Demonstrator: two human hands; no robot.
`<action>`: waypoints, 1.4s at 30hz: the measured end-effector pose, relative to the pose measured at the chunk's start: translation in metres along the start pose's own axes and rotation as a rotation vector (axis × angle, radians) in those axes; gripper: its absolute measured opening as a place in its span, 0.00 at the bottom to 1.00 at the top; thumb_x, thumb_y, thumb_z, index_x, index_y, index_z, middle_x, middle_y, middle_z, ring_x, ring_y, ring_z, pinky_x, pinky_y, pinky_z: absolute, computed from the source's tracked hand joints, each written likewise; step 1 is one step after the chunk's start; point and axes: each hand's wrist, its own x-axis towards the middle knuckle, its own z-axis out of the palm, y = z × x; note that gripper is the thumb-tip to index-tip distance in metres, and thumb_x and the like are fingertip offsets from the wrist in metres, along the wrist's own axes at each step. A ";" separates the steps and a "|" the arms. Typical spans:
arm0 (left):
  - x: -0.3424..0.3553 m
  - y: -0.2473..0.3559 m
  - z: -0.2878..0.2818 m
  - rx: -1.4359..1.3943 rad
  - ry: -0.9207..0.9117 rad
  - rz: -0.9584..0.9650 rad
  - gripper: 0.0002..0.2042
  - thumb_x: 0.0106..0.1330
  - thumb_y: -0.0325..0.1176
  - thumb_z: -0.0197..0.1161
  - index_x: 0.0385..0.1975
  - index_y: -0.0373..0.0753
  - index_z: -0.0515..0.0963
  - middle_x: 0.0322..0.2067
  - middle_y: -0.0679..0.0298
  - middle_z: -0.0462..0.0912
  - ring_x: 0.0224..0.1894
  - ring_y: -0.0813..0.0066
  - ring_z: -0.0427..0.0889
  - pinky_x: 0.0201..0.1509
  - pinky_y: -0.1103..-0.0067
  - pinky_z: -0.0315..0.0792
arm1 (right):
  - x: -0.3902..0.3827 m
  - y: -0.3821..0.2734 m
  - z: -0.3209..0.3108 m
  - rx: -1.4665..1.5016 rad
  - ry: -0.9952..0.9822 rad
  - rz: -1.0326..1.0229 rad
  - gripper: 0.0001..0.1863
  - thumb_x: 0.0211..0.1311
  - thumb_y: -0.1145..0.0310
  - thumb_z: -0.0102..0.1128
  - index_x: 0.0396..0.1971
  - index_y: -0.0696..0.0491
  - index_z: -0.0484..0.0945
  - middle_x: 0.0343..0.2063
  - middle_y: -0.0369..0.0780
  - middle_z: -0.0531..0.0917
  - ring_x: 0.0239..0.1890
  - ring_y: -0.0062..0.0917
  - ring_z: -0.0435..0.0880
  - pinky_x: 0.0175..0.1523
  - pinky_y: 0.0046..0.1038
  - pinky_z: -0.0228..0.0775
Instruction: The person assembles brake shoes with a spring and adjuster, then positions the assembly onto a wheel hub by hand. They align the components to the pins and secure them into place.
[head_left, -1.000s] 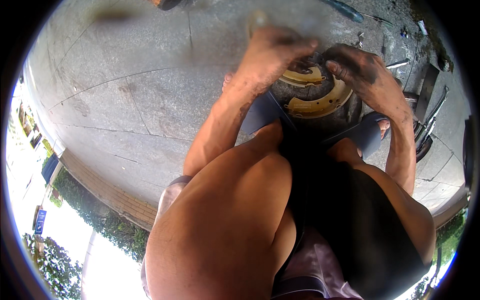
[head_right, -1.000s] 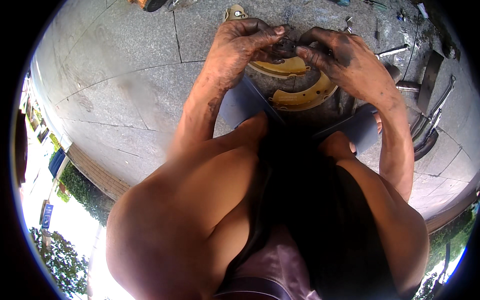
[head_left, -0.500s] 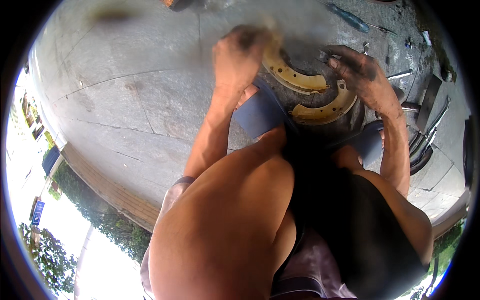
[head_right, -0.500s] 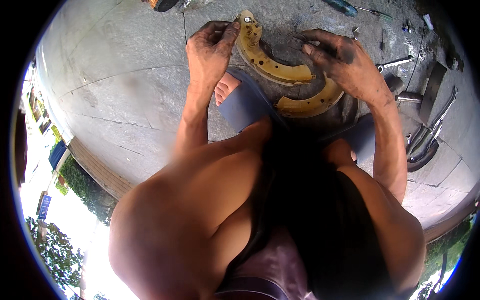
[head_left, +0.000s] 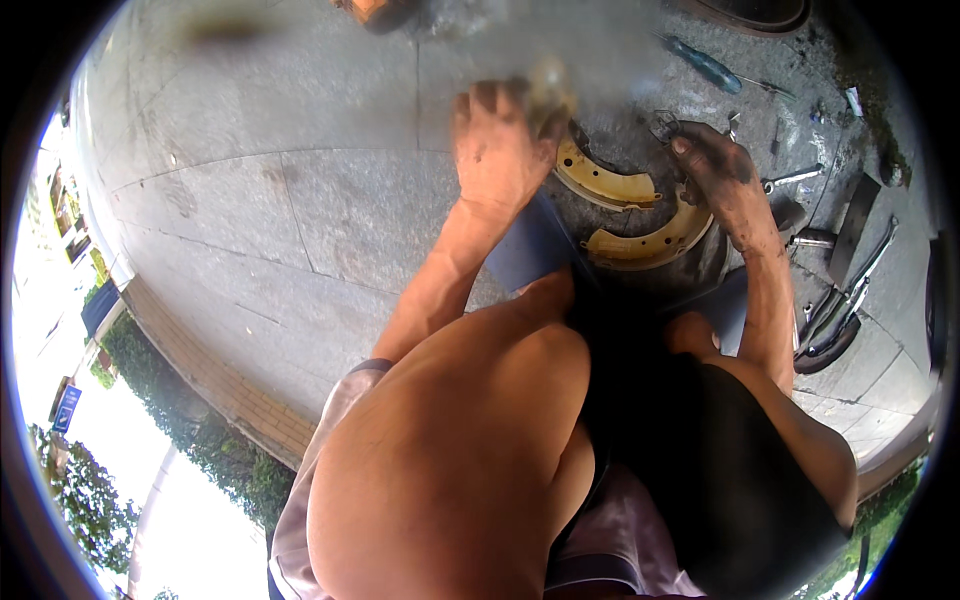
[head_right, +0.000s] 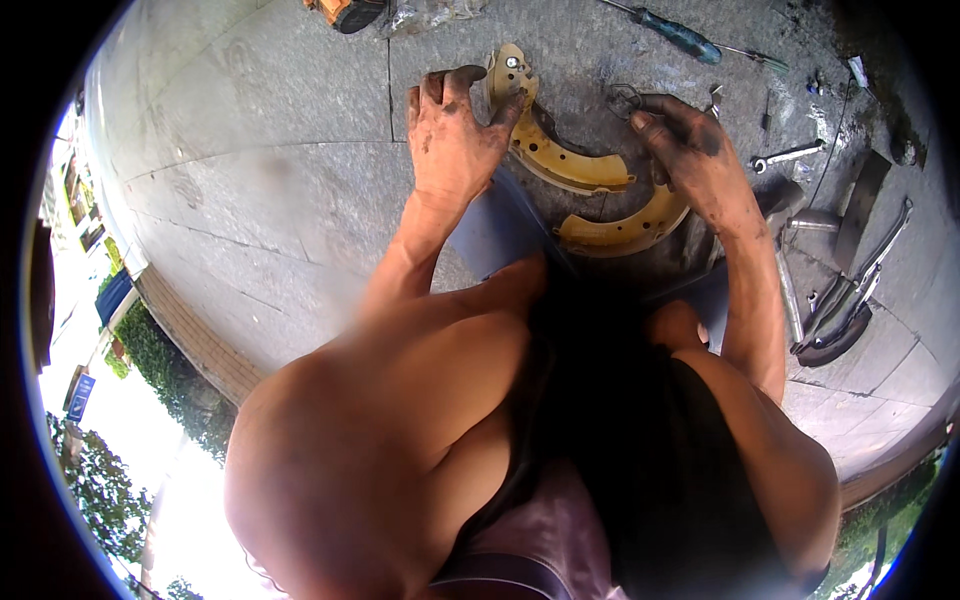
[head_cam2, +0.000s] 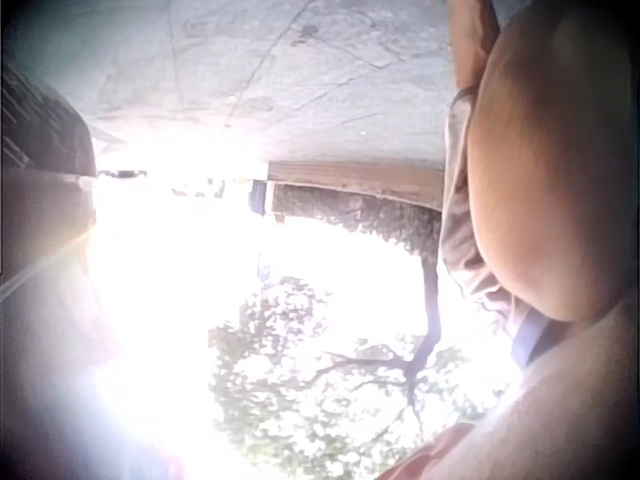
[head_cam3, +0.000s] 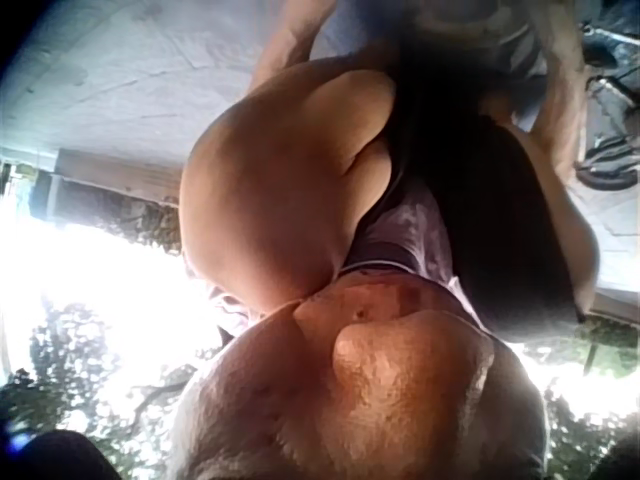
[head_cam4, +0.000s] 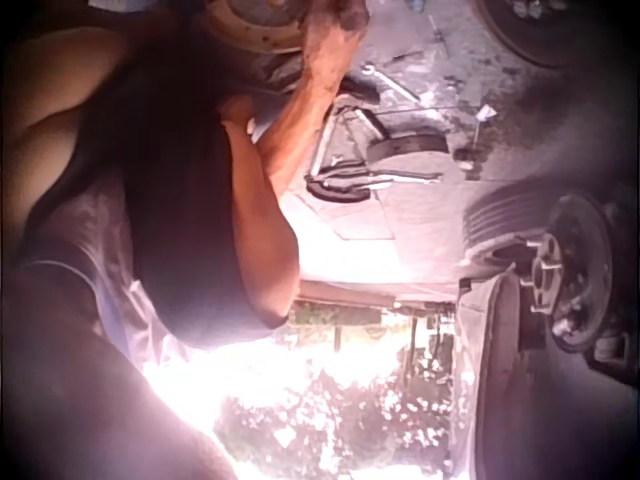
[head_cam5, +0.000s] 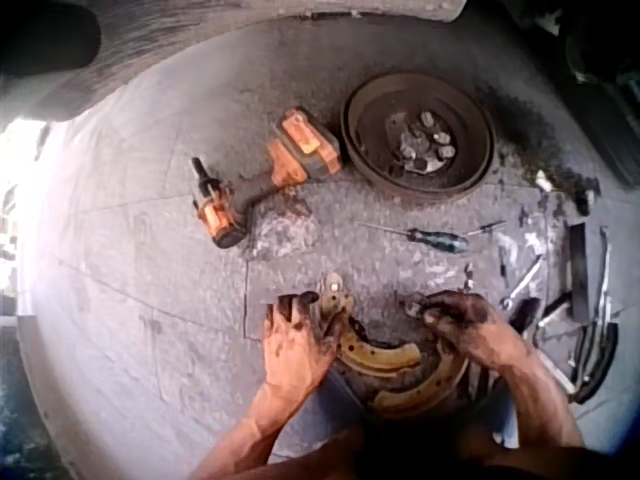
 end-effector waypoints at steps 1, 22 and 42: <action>0.001 0.001 -0.001 0.022 -0.014 0.027 0.19 0.57 0.41 0.75 0.43 0.39 0.81 0.42 0.54 0.81 0.48 0.54 0.80 0.57 0.63 0.74 | -0.001 0.000 -0.001 0.026 -0.012 0.011 0.20 0.73 0.59 0.58 0.54 0.60 0.80 0.23 0.34 0.79 0.23 0.16 0.74 0.30 0.22 0.65; 0.012 0.023 0.034 0.076 -0.658 0.879 0.14 0.68 0.33 0.54 0.49 0.39 0.80 0.54 0.53 0.81 0.63 0.54 0.76 0.74 0.60 0.62 | -0.016 0.010 -0.020 0.172 0.112 0.001 0.21 0.71 0.57 0.61 0.51 0.60 0.81 0.32 0.37 0.84 0.31 0.17 0.77 0.39 0.21 0.70; 0.038 0.014 0.032 -0.103 -0.941 0.845 0.09 0.65 0.30 0.60 0.39 0.33 0.82 0.43 0.52 0.84 0.52 0.54 0.83 0.59 0.67 0.75 | -0.022 0.011 -0.028 0.191 0.120 0.038 0.19 0.72 0.59 0.58 0.52 0.59 0.81 0.32 0.36 0.82 0.32 0.17 0.76 0.39 0.22 0.69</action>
